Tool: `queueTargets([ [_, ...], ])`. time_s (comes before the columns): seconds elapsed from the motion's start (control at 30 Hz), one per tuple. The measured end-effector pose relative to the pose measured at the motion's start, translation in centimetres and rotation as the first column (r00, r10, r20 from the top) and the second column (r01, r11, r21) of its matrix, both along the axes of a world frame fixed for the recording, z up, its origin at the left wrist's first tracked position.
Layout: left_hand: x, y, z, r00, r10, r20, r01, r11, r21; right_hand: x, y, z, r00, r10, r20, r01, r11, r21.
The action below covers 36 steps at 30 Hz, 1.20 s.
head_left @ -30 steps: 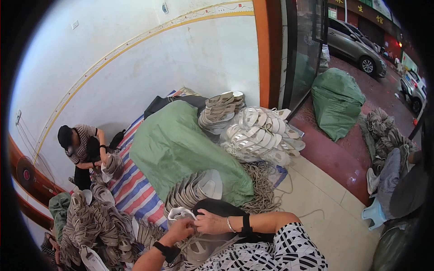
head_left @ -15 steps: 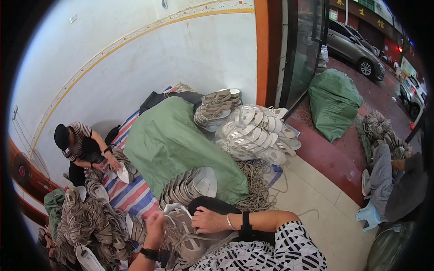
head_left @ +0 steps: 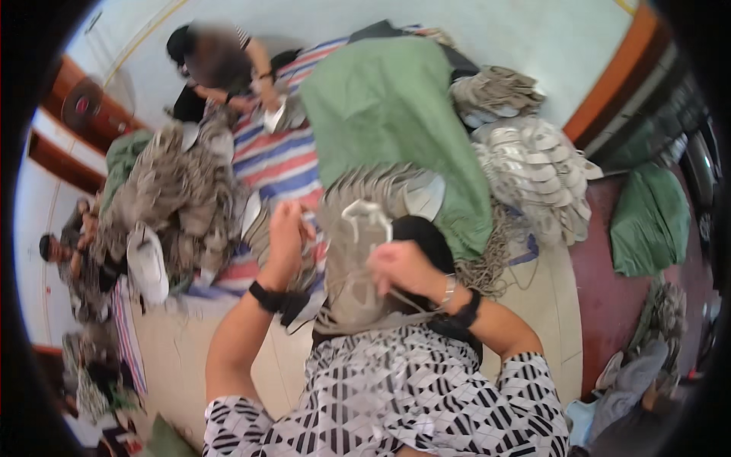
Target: The person sits on the floor and threads shoelaces through the eyelets of a beige sneaker. They pull the laces tight, tie a knot, and then place the finished shoe onto a stack of other laced shoes. The person repeats this process with another shoe.
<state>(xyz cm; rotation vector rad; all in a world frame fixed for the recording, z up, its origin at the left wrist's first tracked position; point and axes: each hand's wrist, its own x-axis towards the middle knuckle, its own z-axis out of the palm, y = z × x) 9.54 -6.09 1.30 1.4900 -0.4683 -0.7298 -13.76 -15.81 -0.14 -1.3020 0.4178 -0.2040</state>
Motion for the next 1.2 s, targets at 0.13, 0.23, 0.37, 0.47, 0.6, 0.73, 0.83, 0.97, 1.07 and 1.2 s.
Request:
queueTargets([
  [0.13, 15.9, 7.9, -1.6, 0.933, 0.312, -0.181, -0.344, 0.921, -0.183, -7.2, -7.0, -3.6, 0.762, -0.630, 0.153, 0.240, 0.493, 0.836],
  [0.23, 25.5, 19.6, -0.8, 0.107, -0.232, 0.967, -0.431, 0.866, 0.255, -24.3, -16.4, -9.9, 0.323, -0.936, 0.138, 0.559, 0.306, 0.771],
  [0.37, 38.3, 40.3, 14.9, 0.669, 0.280, 0.689, -0.526, 0.833, 0.172, -32.7, -19.4, -19.1, 0.185, -0.972, -0.147, 0.585, -0.011, 0.811],
  [0.47, 29.0, 26.0, -6.1, 0.801, 0.480, 0.357, -0.513, 0.859, -0.004, -31.5, -17.3, -13.7, 0.316, -0.905, -0.283, 0.917, 0.215, 0.337],
  [0.6, 10.7, 11.8, -2.3, 0.984, -0.034, 0.175, -0.004, 0.977, 0.211, -17.0, -14.4, -11.1, 0.687, -0.725, 0.056, 0.568, 0.488, -0.663],
  [0.73, -2.7, 6.9, -0.4, 0.249, -0.590, 0.768, 0.445, 0.774, 0.451, -7.1, -8.9, -6.1, 0.887, -0.462, 0.020, 0.457, 0.871, -0.181],
  [0.83, -4.3, 6.9, -0.2, -0.075, -0.705, 0.705, 0.189, 0.684, 0.704, -3.6, -6.0, -3.0, 0.933, -0.338, -0.123, 0.337, 0.941, -0.026],
  [0.97, -3.5, 7.6, -2.1, 0.043, -0.632, 0.774, 0.136, 0.771, 0.622, -1.7, -4.7, -2.7, 0.964, -0.267, -0.005, 0.267, 0.964, 0.006],
  [1.07, -3.5, 6.8, -1.8, 0.413, -0.300, 0.860, 0.041, 0.949, 0.311, -1.3, -3.6, -2.5, 0.964, -0.202, -0.173, 0.183, 0.976, -0.122],
  [1.2, -4.8, 4.2, -2.4, 0.458, -0.107, 0.882, 0.002, 0.993, 0.119, -1.1, -2.0, -2.5, 0.981, -0.167, -0.100, 0.056, 0.733, -0.678],
])
